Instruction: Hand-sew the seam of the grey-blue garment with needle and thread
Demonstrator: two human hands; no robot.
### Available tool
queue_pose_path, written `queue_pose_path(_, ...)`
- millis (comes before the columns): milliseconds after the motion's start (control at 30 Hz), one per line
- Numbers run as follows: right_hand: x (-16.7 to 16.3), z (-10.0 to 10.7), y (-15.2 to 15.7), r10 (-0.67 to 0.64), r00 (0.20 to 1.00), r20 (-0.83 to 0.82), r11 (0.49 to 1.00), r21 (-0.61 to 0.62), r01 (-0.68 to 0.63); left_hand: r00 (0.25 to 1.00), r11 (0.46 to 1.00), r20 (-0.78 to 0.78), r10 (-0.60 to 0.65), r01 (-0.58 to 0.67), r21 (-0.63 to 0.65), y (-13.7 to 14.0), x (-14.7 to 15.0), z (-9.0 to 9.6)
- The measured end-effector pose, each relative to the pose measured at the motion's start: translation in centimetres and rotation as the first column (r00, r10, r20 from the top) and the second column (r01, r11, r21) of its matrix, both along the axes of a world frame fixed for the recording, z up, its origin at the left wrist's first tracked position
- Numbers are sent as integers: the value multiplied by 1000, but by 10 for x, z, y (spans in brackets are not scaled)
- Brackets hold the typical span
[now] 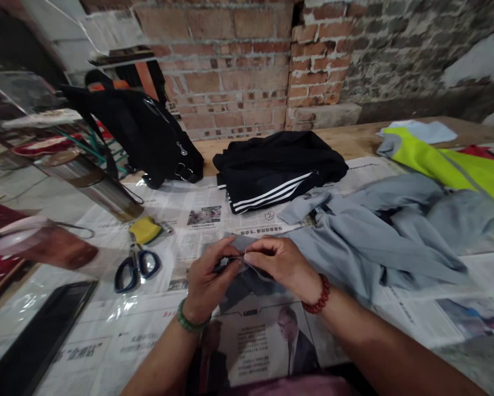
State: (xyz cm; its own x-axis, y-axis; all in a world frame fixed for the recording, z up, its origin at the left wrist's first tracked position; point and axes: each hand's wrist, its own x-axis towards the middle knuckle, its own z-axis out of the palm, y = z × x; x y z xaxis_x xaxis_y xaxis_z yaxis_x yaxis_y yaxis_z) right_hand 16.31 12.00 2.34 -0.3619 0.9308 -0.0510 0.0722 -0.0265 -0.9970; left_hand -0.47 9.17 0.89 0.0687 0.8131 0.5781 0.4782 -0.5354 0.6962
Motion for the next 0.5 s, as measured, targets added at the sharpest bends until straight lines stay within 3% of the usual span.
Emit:
queue_pose_path(333, -5, -7, -4, -24, 993, -113, 997, -77, 15, 998, 987, 32, -58, 62, -147, 1, 5, -8)
queue_pose_path(500, -3, -11, 5, -129, 969, -212, 978, -190, 89, 981, 921, 179, -73, 135, -366, 4, 4, -6)
